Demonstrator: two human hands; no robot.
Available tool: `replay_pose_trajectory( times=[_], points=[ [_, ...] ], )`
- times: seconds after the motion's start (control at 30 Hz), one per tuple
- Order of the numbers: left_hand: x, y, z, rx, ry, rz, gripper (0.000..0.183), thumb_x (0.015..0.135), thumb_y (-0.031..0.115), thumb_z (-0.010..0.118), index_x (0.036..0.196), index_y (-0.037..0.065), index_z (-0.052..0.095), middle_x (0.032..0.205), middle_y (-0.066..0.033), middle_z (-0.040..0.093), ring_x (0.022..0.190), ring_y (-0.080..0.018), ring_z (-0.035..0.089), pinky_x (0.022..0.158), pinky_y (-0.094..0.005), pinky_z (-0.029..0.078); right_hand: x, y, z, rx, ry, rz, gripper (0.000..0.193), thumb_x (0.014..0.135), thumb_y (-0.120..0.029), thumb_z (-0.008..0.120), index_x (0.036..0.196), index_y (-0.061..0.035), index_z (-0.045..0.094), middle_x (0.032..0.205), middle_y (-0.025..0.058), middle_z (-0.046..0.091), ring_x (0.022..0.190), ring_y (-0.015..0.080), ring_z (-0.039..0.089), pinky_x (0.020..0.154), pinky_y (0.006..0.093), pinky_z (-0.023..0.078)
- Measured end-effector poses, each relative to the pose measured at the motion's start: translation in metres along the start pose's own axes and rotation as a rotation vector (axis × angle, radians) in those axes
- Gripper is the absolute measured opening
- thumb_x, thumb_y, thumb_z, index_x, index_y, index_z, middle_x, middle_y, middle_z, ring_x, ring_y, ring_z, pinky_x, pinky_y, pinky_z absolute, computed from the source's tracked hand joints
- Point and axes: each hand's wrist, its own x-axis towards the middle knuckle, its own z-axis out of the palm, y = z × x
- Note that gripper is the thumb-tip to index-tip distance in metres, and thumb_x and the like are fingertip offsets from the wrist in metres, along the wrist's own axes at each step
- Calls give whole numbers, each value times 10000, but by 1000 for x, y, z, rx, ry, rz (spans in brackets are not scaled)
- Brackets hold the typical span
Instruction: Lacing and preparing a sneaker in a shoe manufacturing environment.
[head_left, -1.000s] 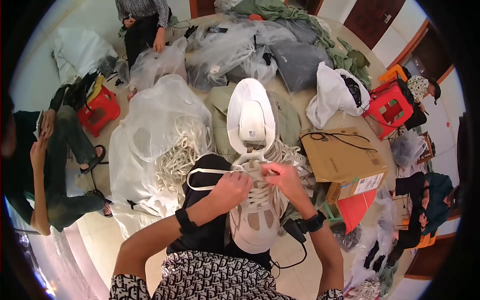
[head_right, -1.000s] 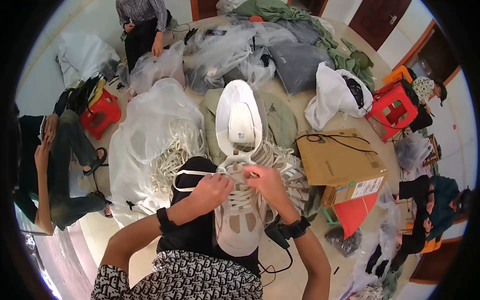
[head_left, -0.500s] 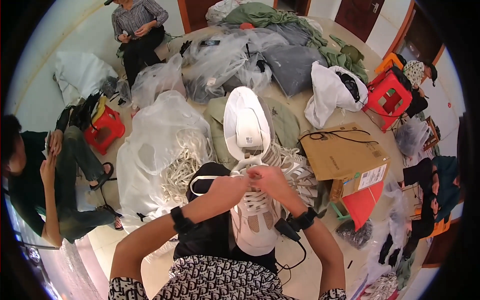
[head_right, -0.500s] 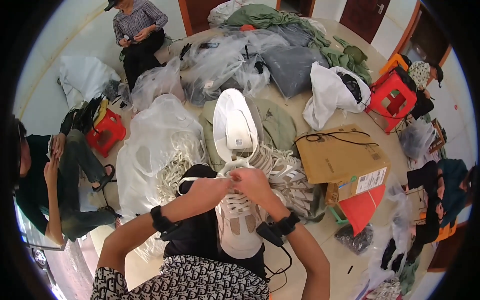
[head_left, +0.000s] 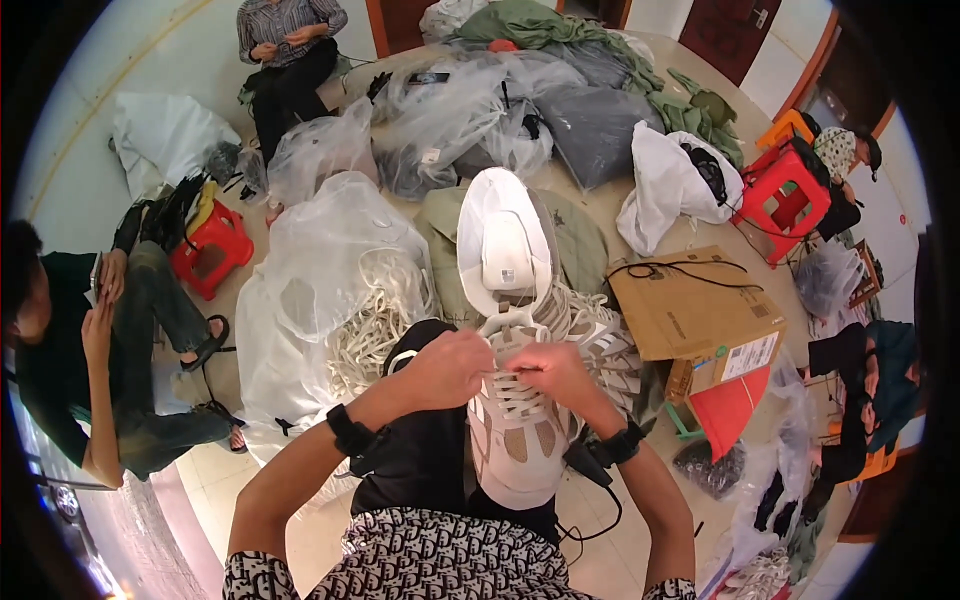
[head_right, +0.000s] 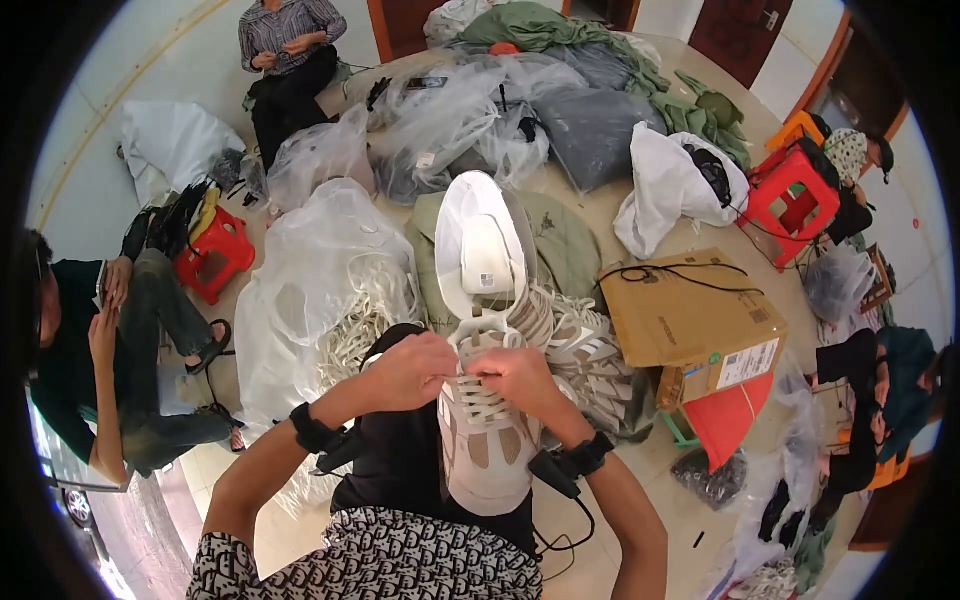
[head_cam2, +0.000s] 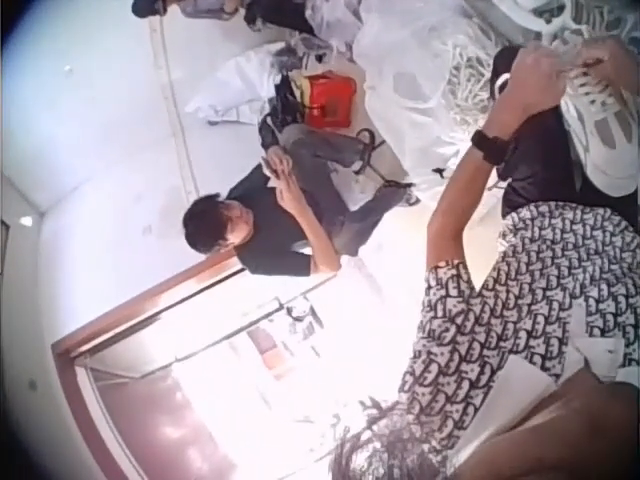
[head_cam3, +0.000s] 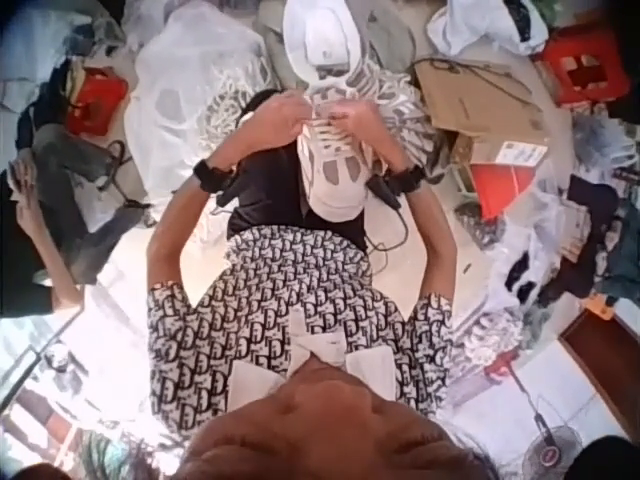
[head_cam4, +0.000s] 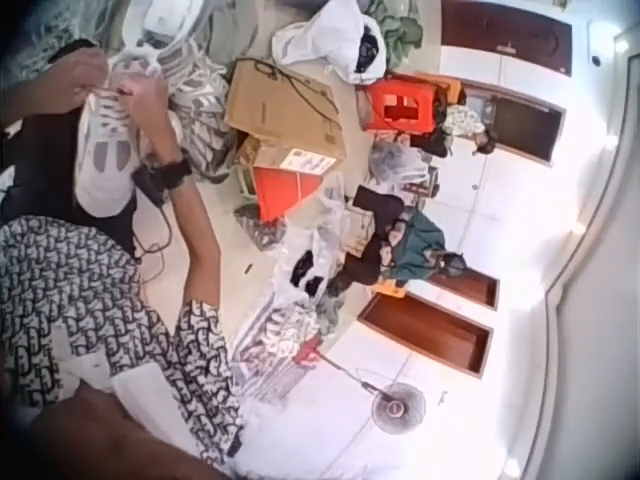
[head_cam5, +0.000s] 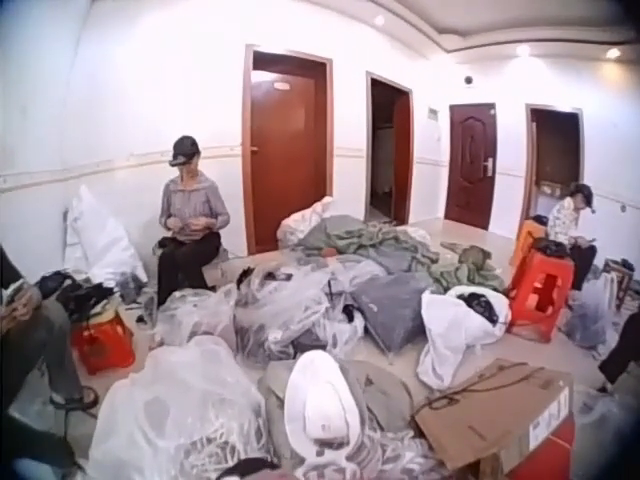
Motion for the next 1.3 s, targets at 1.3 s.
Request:
replay_pose_trajectory(
  times=[1.3],
  points=[
    [48, 6, 17, 685, -434, 31, 131, 686, 160, 577, 755, 104, 675, 830, -29, 590, 853, -217, 517, 760, -339, 358, -30, 2, -33, 412, 302, 344, 105, 735, -31, 596, 812, 31, 632, 652, 9, 573, 524, 51, 483, 479, 187, 382]
  ],
)
